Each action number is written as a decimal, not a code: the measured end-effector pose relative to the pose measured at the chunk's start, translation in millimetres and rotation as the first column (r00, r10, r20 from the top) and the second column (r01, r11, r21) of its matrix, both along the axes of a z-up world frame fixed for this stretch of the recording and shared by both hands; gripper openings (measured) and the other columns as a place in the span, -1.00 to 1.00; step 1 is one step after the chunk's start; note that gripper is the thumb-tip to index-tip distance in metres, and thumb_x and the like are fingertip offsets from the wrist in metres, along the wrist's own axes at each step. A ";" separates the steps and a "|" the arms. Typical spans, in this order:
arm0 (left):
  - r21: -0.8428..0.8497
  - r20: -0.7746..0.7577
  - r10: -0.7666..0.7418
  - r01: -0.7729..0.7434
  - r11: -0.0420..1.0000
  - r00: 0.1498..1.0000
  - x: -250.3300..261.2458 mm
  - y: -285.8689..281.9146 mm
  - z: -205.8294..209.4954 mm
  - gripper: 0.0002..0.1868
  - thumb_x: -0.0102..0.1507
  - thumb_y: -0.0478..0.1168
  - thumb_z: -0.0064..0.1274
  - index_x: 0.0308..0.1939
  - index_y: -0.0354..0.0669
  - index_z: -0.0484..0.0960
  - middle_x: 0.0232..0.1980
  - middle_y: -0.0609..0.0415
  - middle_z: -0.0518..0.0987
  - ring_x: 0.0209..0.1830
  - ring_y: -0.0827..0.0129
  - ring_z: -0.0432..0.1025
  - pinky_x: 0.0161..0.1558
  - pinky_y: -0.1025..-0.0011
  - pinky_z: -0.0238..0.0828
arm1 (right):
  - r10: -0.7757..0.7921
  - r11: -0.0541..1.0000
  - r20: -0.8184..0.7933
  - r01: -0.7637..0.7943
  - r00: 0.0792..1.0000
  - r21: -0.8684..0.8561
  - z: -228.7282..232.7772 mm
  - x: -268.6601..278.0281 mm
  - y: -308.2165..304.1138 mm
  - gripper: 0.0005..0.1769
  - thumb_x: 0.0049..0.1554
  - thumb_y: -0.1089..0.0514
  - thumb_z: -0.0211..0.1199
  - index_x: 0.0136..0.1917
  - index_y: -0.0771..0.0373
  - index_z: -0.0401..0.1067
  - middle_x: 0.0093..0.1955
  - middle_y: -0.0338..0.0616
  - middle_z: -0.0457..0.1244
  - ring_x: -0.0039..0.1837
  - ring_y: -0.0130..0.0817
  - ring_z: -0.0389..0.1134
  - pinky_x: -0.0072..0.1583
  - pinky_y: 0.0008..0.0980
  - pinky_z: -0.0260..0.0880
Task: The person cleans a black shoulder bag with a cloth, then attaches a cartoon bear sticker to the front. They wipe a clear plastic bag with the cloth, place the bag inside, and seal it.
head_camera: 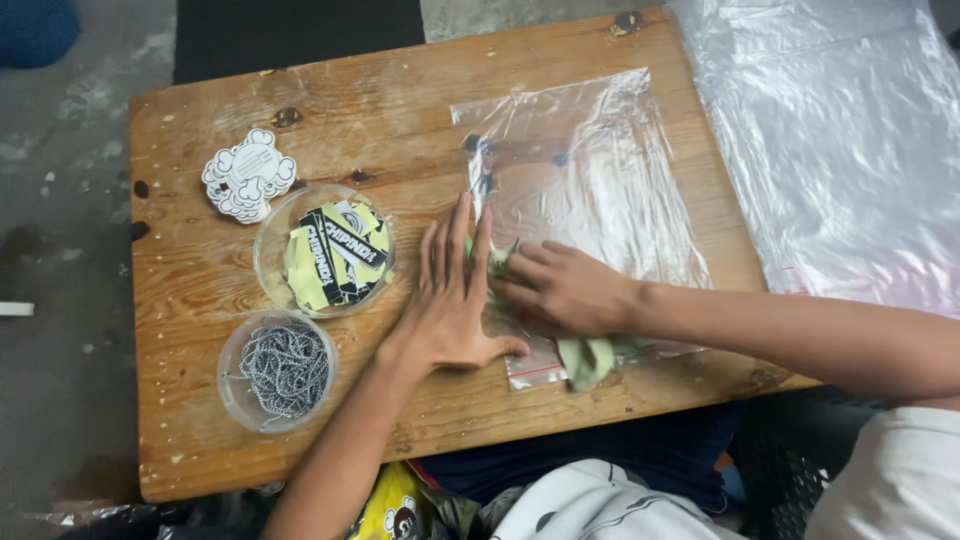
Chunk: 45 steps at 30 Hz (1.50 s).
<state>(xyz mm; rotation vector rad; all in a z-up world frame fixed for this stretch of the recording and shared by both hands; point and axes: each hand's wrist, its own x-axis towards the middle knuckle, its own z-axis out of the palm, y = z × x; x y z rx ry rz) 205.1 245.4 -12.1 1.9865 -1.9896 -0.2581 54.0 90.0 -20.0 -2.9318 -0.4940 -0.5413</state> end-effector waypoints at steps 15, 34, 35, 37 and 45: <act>0.054 -0.124 -0.019 0.026 0.998 0.992 1.2 -1.9 2.7 0.48 -0.09 0.70 -0.04 0.58 -0.25 -0.11 0.59 -0.27 0.03 0.62 -0.12 -0.14 0.54 -0.14 -0.39 | -0.532 0.762 0.170 0.557 0.829 -0.331 -37.7 -29.0 -209.9 -0.46 0.18 0.01 0.22 0.44 -0.02 0.45 -0.09 -0.06 0.22 -0.07 -0.10 0.35 -0.12 -0.25 0.40; -0.106 -0.440 -0.004 -0.047 0.993 0.898 10.3 -6.0 -13.1 0.11 0.25 0.57 -0.81 0.61 -0.19 -0.20 0.57 -0.27 0.11 0.58 -0.03 -0.04 0.47 -0.08 -0.36 | -0.381 0.906 0.137 0.399 0.915 -0.145 -27.4 1.0 -62.6 -0.46 0.12 -0.13 0.24 0.34 0.02 0.44 -0.11 -0.16 0.13 -0.10 -0.16 0.28 -0.19 -0.21 0.35; -0.076 -0.424 0.008 -0.044 0.996 0.906 10.5 -5.6 -13.4 0.11 0.25 0.56 -0.81 0.61 -0.19 -0.21 0.57 -0.29 0.11 0.60 -0.05 -0.06 0.48 -0.10 -0.38 | -0.321 0.937 0.116 0.333 0.940 -0.107 -31.5 6.9 -52.3 -0.48 0.05 -0.08 0.26 0.26 0.10 0.45 -0.12 -0.11 0.14 -0.11 -0.11 0.28 -0.19 -0.19 0.35; -0.045 -0.408 0.023 -0.045 0.998 0.913 10.2 -4.4 -7.2 0.10 0.26 0.55 -0.81 0.61 -0.19 -0.22 0.57 -0.30 0.11 0.61 -0.07 -0.08 0.49 -0.12 -0.39 | -0.255 0.963 0.098 0.262 0.962 -0.067 -25.6 5.7 -19.7 -0.50 -0.02 -0.04 0.28 0.17 0.17 0.46 -0.13 -0.06 0.14 -0.13 -0.06 0.27 -0.19 -0.17 0.36; -0.149 -0.268 -0.070 0.030 0.988 0.961 10.4 -2.9 -11.0 0.24 0.15 0.66 -0.46 0.61 -0.13 -0.25 0.62 -0.39 -0.15 0.60 -0.33 -0.22 0.49 -0.30 -0.26 | 0.280 0.956 -0.052 -0.273 0.959 0.110 -1.9 -14.1 30.4 -0.74 0.16 -0.01 0.13 -0.03 0.20 0.41 -0.12 -0.07 0.16 -0.06 -0.05 0.26 -0.10 -0.15 0.30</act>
